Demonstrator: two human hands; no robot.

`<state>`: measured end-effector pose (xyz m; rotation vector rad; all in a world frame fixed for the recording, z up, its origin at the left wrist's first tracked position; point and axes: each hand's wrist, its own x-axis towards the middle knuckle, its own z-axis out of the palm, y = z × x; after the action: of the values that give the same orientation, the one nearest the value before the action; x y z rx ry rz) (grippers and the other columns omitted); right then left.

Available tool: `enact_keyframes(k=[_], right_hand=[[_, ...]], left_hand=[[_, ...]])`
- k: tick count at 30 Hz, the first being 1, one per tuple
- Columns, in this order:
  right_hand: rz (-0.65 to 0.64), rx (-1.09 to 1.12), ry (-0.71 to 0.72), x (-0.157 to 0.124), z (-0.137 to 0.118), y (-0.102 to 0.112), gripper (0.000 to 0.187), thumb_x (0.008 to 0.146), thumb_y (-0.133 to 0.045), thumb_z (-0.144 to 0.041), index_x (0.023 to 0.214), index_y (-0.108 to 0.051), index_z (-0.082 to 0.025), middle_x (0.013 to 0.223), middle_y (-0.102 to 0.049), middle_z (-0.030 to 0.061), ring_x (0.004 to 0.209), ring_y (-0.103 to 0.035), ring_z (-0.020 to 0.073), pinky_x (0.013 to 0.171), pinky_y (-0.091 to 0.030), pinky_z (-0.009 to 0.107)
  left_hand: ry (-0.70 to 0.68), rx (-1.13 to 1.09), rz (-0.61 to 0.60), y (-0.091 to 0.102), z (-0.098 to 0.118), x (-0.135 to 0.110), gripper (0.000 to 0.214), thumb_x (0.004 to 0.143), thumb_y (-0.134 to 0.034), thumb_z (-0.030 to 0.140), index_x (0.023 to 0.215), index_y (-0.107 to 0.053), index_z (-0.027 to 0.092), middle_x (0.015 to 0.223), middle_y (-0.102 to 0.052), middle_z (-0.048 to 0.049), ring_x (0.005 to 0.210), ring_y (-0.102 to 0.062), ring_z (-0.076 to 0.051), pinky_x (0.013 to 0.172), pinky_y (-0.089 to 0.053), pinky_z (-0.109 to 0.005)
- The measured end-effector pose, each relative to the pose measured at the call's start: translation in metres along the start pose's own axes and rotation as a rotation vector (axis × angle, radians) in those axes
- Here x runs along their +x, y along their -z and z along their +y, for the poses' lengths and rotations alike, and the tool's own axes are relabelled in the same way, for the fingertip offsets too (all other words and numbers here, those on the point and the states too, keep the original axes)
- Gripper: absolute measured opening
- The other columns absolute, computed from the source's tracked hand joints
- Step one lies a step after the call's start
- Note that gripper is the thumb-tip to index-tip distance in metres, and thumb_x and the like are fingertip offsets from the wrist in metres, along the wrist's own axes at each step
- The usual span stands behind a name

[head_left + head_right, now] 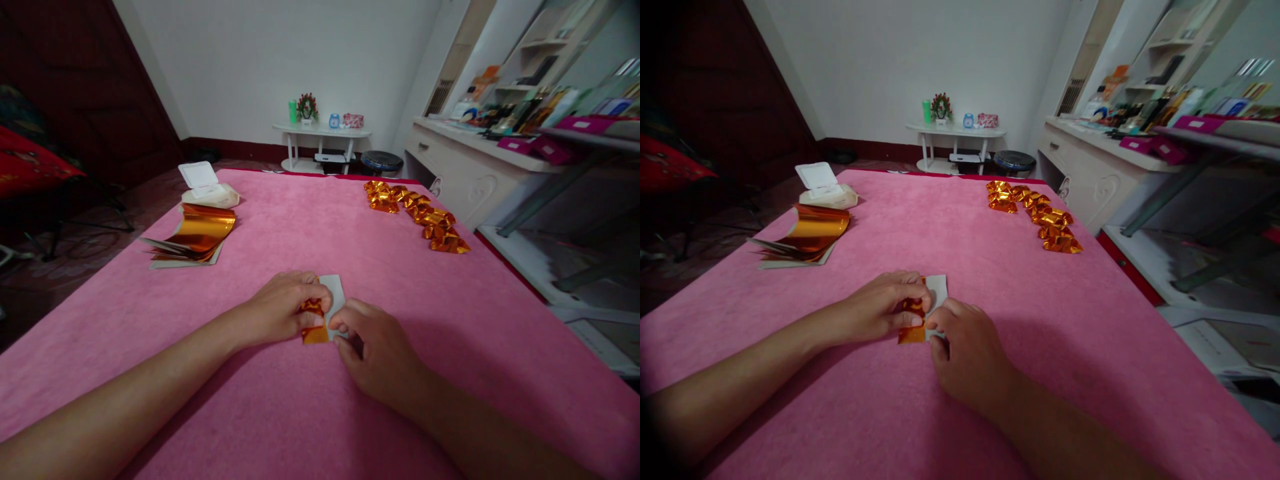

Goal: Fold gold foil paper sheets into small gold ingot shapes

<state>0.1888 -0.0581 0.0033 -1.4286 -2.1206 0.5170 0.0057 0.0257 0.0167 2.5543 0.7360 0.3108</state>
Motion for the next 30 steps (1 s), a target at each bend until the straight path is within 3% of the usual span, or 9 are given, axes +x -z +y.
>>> enact_keyframes(k=[16,24,27,30], right_hand=[[0.001,-0.008,0.02,0.0,0.001,0.0,0.02,0.068,-0.052,-0.006,0.082,-0.055,-0.02,0.078,-0.056,0.0003,0.071,-0.048,0.0146,0.062,-0.033,0.026],[-0.019,-0.096,0.219,-0.006,0.003,-0.003,0.023,0.077,-0.046,-0.005,0.079,-0.064,-0.018,0.075,-0.055,0.0035,0.071,-0.048,0.0156,0.064,-0.034,0.028],[-0.037,-0.14,0.221,-0.007,0.002,-0.002,0.022,0.075,-0.047,-0.005,0.079,-0.064,-0.018,0.076,-0.054,0.004,0.072,-0.047,0.0159,0.063,-0.033,0.029],[-0.047,-0.144,0.199,-0.007,0.0,-0.001,0.022,0.072,-0.048,-0.004,0.078,-0.065,-0.017,0.077,-0.053,0.0042,0.072,-0.047,0.0161,0.063,-0.032,0.029]], left_hand=[[0.104,0.032,0.062,-0.008,0.003,0.001,0.003,0.08,-0.057,0.023,0.078,-0.059,0.022,0.077,-0.054,0.0007,0.076,-0.048,-0.015,0.068,-0.035,-0.027],[0.122,0.031,0.097,-0.013,0.005,-0.001,0.005,0.077,-0.062,0.025,0.078,-0.058,0.022,0.079,-0.055,0.0005,0.079,-0.049,-0.016,0.07,-0.036,-0.028],[0.103,-0.085,0.112,-0.007,-0.001,-0.005,0.015,0.08,-0.058,0.02,0.095,-0.059,0.023,0.084,-0.057,0.0,0.08,-0.051,-0.015,0.072,-0.039,-0.028],[-0.006,-0.32,0.008,0.005,-0.01,-0.013,0.024,0.084,-0.051,0.012,0.105,-0.056,0.021,0.096,-0.059,-0.0026,0.087,-0.054,-0.014,0.08,-0.043,-0.028]])
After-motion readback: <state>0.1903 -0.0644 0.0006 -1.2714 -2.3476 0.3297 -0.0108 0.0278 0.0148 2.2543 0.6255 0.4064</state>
